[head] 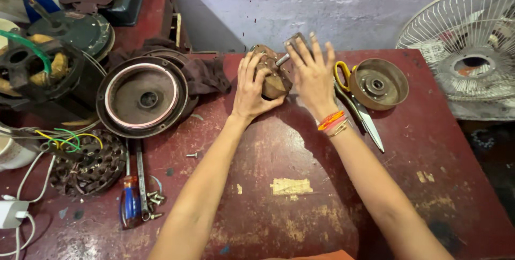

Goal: The person fits a metal shaft into a wooden fan rotor hub on a workbench, pressing and tapping it to seat it, then places the rotor onto a motor stator and inserts small screws into the rotor by hand. The person works over a cluttered red workbench with pliers, scissors and a screwdriver nearby.

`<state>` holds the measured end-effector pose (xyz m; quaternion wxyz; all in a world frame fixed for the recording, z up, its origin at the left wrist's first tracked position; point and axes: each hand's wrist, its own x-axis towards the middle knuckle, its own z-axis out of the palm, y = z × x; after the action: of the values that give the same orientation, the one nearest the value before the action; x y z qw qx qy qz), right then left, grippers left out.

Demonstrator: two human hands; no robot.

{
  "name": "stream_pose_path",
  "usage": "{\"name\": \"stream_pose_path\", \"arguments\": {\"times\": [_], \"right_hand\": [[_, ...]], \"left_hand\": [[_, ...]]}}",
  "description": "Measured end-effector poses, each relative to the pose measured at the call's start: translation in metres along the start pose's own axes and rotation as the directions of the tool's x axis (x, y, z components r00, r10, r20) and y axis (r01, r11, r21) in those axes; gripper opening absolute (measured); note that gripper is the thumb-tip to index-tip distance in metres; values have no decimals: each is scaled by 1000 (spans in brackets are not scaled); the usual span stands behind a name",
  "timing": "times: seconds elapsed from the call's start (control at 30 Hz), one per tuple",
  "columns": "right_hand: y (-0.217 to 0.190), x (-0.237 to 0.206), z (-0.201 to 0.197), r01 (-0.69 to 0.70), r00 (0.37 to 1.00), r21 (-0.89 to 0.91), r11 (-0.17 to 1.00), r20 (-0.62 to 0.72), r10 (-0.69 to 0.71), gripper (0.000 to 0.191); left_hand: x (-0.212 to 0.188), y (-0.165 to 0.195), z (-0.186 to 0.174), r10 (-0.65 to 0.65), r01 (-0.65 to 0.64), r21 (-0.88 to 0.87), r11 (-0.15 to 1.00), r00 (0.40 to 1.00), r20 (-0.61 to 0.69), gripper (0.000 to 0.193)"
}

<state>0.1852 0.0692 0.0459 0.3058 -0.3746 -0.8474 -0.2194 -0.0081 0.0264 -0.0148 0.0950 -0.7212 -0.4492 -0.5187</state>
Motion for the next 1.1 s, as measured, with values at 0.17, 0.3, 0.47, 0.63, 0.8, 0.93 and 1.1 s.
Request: {"name": "stream_pose_path", "arguments": {"times": [0.17, 0.3, 0.47, 0.63, 0.8, 0.93, 1.1], "right_hand": [[2, 4, -9, 63, 998, 15, 998, 5, -63, 58], [5, 6, -9, 57, 998, -37, 998, -22, -58, 61], [8, 3, 0, 167, 986, 73, 983, 17, -168, 54], [1, 0, 7, 105, 994, 177, 979, 5, -108, 51], [3, 2, 0, 149, 984, 204, 967, 63, -165, 58], [6, 3, -1, 61, 998, 214, 975, -6, -62, 59], [7, 0, 5, 67, 997, 220, 973, -41, -59, 60]], "left_hand": [[2, 3, -1, -4, 4, 0, 1000, 1000, 3, 74], [2, 4, 0, -16, 16, -2, 1000, 1000, 7, 74], [1, 2, 2, -12, 12, 6, 1000, 1000, 0, 74], [1, 1, 3, -20, 19, 38, 999, 1000, 18, 74], [3, 3, -1, -2, 2, 56, 998, 1000, -1, 70], [5, 6, -3, 3, -2, 61, 998, 1000, -15, 69], [6, 9, -5, 13, -12, 50, 999, 1000, -18, 70]]}}
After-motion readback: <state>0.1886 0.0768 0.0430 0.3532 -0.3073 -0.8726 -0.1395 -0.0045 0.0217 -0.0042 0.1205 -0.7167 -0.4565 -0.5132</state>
